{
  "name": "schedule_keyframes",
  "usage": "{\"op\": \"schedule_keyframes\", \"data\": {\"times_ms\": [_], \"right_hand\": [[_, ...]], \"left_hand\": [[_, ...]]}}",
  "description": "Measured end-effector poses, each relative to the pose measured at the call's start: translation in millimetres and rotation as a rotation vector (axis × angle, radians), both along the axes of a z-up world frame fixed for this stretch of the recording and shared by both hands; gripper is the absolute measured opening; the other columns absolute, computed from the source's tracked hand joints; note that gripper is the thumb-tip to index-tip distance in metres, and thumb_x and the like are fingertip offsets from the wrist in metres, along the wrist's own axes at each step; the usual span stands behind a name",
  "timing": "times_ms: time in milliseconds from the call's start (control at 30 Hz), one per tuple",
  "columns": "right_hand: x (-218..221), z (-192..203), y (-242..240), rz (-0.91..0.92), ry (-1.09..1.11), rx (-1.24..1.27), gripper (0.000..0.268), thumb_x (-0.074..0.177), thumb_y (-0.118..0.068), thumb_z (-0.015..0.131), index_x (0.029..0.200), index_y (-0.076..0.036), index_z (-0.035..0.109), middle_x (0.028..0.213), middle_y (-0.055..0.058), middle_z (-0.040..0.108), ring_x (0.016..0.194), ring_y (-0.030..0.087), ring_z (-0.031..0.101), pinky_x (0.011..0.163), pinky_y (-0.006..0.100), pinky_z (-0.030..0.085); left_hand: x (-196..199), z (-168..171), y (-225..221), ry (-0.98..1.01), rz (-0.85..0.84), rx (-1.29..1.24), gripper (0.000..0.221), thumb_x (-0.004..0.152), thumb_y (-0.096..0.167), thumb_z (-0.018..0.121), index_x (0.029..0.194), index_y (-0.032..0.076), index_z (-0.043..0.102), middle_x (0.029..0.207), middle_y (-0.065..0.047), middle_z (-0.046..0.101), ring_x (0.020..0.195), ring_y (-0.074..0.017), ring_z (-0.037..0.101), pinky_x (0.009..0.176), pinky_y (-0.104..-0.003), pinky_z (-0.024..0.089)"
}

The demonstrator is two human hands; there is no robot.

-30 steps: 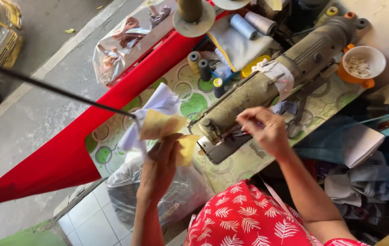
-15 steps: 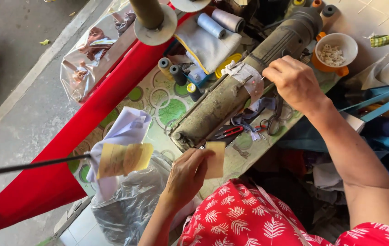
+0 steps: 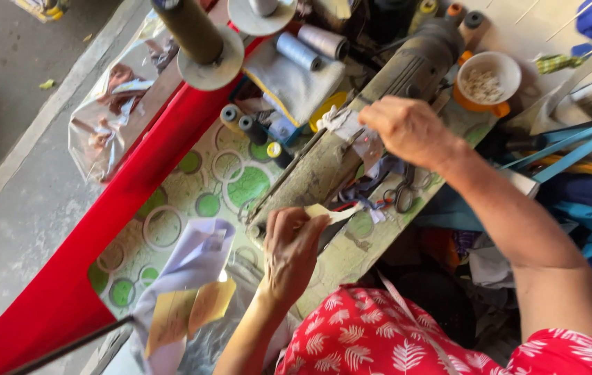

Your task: Folding a pair of pants, placing them in a plastic bag, then removing them to measure the waist and inseam with a tape measure for quality control.

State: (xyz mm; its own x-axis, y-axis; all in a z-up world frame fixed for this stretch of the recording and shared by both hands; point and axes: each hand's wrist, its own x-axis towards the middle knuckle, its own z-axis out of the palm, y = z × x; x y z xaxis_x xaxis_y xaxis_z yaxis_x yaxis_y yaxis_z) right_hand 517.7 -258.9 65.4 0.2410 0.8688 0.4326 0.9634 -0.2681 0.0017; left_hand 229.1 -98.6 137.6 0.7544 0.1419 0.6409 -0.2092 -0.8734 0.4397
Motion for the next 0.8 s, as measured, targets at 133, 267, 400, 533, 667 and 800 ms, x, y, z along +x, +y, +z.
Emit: {"op": "schedule_keyframes", "data": {"times_ms": [133, 267, 400, 533, 667, 800], "right_hand": [[-25, -9, 3, -0.088, -0.088, 0.049, 0.017, 0.092, -0.007, 0.066, 0.102, -0.020, 0.063, 0.074, -0.004, 0.058, 0.073, 0.016, 0.063, 0.067, 0.028, 0.056], [-43, 1, -8, -0.231, 0.285, 0.323, 0.020, 0.097, -0.008, 0.071, 0.116, -0.015, 0.068, 0.092, 0.000, 0.068, 0.085, 0.017, 0.070, 0.073, 0.028, 0.059], [-58, -13, -23, -0.635, 0.979, 0.580, 0.015, 0.103, -0.009, 0.067, 0.116, -0.002, 0.065, 0.089, 0.018, 0.073, 0.059, 0.025, 0.071, 0.058, 0.034, 0.058], [-71, -12, -7, -0.863, 1.051, 0.448, 0.027, 0.100, -0.026, 0.071, 0.111, -0.001, 0.070, 0.087, 0.025, 0.072, 0.086, 0.045, 0.072, 0.076, 0.055, 0.054], [-58, -50, -17, -0.931, 1.188, 0.483, 0.025, 0.102, -0.032, 0.066, 0.106, -0.009, 0.074, 0.067, 0.009, 0.071, 0.058, 0.024, 0.072, 0.067, 0.040, 0.055], [-49, -75, -23, -0.931, 1.318, 0.633, 0.030, 0.095, -0.031, 0.069, 0.108, -0.005, 0.075, 0.063, 0.010, 0.066, 0.044, 0.016, 0.056, 0.047, 0.030, 0.044]], "left_hand": [[9, 6, -4, -0.125, 0.038, 0.099, 0.014, 0.098, 0.005, 0.062, 0.104, 0.010, 0.074, 0.105, -0.015, 0.062, 0.095, -0.0366, 0.065, 0.080, -0.046, 0.056], [16, 5, 1, -0.180, -0.010, 0.182, 0.018, 0.102, 0.005, 0.056, 0.104, 0.004, 0.074, 0.091, -0.011, 0.068, 0.087, -0.0293, 0.073, 0.085, -0.044, 0.057], [23, 8, 9, -0.276, 0.091, 0.379, 0.014, 0.098, 0.000, 0.063, 0.101, 0.002, 0.076, 0.086, -0.013, 0.067, 0.078, -0.0273, 0.073, 0.076, -0.042, 0.060], [24, -6, 9, -0.221, 0.214, 0.520, 0.011, 0.096, -0.001, 0.064, 0.099, 0.003, 0.074, 0.084, -0.011, 0.064, 0.085, -0.0282, 0.071, 0.084, -0.045, 0.058], [25, -25, 2, -0.129, 0.234, 0.501, 0.012, 0.096, -0.003, 0.060, 0.098, -0.001, 0.071, 0.082, -0.012, 0.057, 0.088, -0.0317, 0.070, 0.086, -0.046, 0.058], [25, -25, 0, -0.123, 0.198, 0.485, 0.016, 0.096, -0.007, 0.054, 0.098, -0.007, 0.070, 0.084, -0.016, 0.053, 0.089, -0.0366, 0.070, 0.081, -0.047, 0.060]]}}
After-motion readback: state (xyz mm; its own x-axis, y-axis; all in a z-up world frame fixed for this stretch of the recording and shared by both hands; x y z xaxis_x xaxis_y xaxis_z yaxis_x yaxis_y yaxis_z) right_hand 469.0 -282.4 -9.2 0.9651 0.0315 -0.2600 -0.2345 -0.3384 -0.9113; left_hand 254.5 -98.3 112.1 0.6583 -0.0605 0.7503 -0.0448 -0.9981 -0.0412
